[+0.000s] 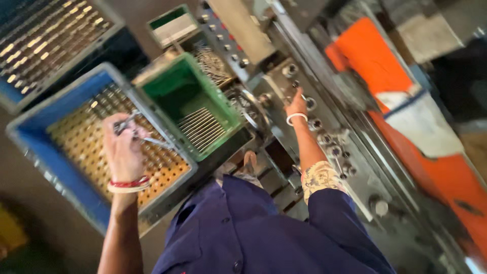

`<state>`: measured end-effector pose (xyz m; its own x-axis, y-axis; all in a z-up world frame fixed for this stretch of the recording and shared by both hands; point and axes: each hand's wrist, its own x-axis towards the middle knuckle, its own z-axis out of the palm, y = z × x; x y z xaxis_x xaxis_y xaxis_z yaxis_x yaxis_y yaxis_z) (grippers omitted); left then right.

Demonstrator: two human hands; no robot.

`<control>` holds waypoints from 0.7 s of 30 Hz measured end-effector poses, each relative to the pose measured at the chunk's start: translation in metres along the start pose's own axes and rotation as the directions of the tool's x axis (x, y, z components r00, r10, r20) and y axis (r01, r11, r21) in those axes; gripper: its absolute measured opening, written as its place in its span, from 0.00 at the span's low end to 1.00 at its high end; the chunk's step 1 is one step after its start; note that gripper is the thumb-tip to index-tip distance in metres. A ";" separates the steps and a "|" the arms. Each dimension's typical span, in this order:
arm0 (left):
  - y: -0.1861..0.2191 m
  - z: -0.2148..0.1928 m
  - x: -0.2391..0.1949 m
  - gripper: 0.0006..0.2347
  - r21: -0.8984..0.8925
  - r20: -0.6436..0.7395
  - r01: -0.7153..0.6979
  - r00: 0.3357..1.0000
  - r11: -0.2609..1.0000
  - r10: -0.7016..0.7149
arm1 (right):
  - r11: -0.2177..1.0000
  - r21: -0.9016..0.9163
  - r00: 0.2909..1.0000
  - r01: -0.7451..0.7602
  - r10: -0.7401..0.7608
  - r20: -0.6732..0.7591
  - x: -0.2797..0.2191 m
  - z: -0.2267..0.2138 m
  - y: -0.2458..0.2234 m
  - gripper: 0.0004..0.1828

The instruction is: The person operates a metalworking machine by inserting metal rods into the machine and using a lever to process them. They periodically measure the processed rods with a vernier caliper and place the finished pieces into a green bin.

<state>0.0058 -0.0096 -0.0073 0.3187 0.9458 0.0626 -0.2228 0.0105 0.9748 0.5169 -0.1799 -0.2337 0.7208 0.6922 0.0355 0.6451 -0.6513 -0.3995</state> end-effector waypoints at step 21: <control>-0.005 0.124 0.009 0.14 0.248 -0.445 0.068 0.894 0.966 0.051 | 0.216 0.901 0.685 -0.376 -0.590 0.427 -0.120 -0.135 -0.315 0.17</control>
<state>0.1242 -0.0412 0.0151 -0.1368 0.9905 0.0104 0.0353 -0.0056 0.9994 0.2609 -0.0995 0.0115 0.0046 0.9914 -0.1311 -0.3602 -0.1207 -0.9251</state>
